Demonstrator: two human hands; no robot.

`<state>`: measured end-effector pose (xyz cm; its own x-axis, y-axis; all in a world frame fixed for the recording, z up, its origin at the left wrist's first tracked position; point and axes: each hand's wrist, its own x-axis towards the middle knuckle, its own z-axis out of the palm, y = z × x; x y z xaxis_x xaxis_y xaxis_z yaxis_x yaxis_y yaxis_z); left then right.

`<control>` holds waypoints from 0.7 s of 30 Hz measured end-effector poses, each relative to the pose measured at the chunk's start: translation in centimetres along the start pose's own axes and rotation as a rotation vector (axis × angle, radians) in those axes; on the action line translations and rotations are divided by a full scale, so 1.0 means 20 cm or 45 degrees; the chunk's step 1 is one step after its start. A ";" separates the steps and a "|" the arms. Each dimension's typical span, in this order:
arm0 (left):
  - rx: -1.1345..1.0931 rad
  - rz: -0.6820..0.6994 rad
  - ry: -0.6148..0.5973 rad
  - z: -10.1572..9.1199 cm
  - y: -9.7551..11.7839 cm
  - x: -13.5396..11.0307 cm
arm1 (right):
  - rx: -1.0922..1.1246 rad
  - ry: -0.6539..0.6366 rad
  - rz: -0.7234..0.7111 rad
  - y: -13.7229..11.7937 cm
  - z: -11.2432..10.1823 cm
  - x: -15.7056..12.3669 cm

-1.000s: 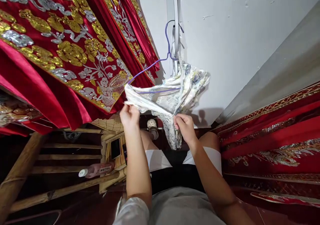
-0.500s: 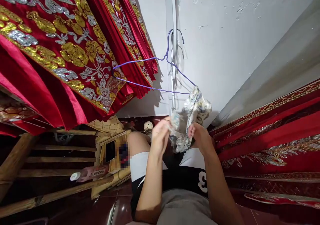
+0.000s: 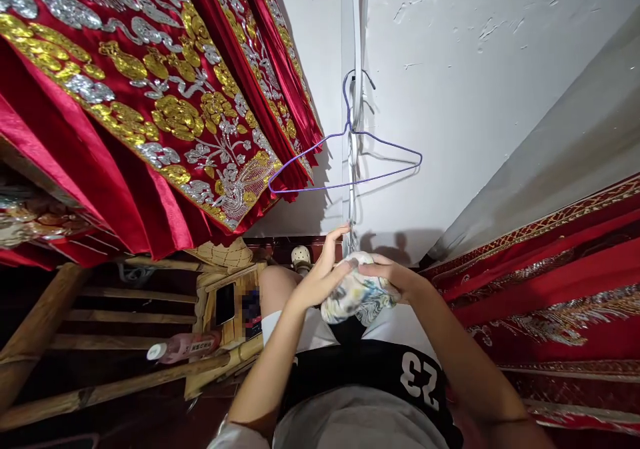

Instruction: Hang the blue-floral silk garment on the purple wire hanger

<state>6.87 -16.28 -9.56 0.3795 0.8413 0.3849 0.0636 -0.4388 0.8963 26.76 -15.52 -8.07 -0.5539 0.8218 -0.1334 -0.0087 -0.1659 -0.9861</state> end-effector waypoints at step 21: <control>0.808 -0.117 0.163 -0.69 0.06 0.16 | -0.819 0.734 -0.655 -0.26 -0.53 0.39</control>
<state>-4.55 -9.77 -4.24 0.2362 0.8982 0.3708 0.6380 -0.4312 0.6380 31.40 -2.47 -5.11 -0.1202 0.8776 0.4641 0.4125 0.4694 -0.7807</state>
